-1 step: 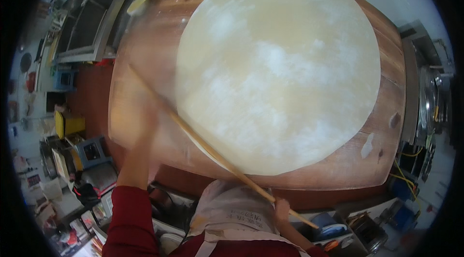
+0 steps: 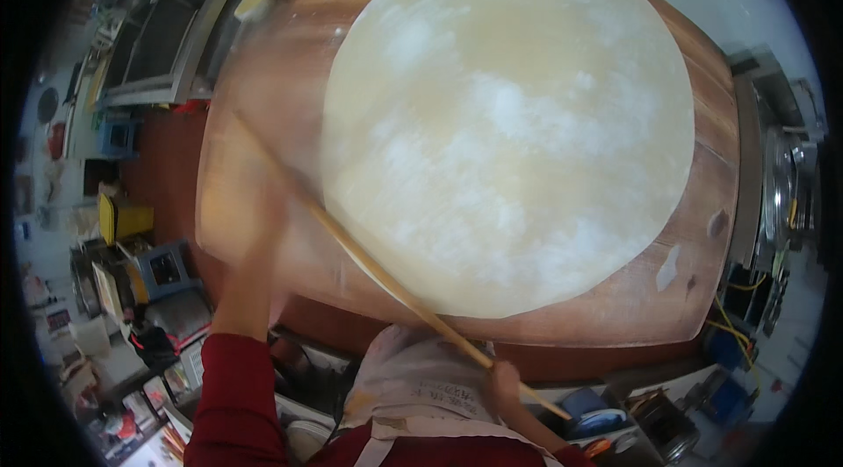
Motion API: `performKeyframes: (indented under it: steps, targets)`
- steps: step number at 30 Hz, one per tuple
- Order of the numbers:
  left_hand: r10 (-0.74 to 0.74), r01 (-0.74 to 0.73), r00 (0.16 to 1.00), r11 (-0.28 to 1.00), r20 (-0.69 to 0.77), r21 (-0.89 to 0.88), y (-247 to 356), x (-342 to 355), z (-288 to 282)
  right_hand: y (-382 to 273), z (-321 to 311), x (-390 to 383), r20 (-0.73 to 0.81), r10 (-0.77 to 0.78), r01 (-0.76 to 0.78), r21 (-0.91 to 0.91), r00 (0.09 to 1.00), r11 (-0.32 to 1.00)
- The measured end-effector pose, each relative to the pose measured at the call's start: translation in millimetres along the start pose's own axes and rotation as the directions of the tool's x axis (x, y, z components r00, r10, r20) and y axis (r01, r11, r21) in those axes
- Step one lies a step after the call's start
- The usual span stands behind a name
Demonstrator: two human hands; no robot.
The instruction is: The person rolls out a piece of dough on a large wooden table using a long rolling pin. They repeatedly roll, lift, and reposition the dough to expand it into a large, thin circular sheet. Flour is sprinkled onto the dough and table to prevent sticking.
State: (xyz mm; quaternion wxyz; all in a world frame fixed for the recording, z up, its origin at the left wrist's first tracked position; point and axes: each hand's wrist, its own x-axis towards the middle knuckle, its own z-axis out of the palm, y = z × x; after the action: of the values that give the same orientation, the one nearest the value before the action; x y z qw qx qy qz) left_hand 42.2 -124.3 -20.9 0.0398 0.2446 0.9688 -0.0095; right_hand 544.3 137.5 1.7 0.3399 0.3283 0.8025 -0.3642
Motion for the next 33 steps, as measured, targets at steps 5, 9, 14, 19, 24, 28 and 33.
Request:
performKeyframes:
  steps: [5, 9, 14, 19, 24, 28, 33]
  targets:
    - [-0.250, 0.261, 0.963, 0.957, -0.098, 0.128, -61, -29, 47, -13, 38, 13, 0.229, -0.163, 0.128, 0.158, 0.960, 0.979]
    - [-0.138, 0.148, 0.974, 0.988, -0.178, 0.042, -60, -27, 13, -27, -60, 22, 0.305, -0.065, 0.022, 0.145, 0.950, 0.989]
    - [-0.531, 0.224, 0.789, 0.718, -0.310, -0.659, 122, -44, -8, 26, -241, 63, -0.446, -0.393, 0.454, 0.034, 0.804, 0.890]
    - [0.018, 0.017, 0.998, 0.805, 0.052, -0.593, 391, -143, 50, 74, -314, 95, -0.490, -0.263, 0.257, -0.081, 0.831, 0.963]
    - [-0.128, 0.063, 0.962, 0.964, -0.243, -0.259, 295, -134, 53, 95, -301, 107, -0.396, -0.311, 0.282, -0.130, 0.864, 0.951]
    - [-0.397, 0.384, 0.874, 0.918, -0.278, -0.104, 169, -77, 66, 98, -292, 123, -0.269, -0.395, 0.340, -0.228, 0.878, 0.912]
    - [-0.524, 0.510, 0.819, 0.851, -0.232, -0.123, 119, -83, 69, 93, -300, 142, -0.162, -0.559, 0.469, -0.387, 0.813, 0.794]
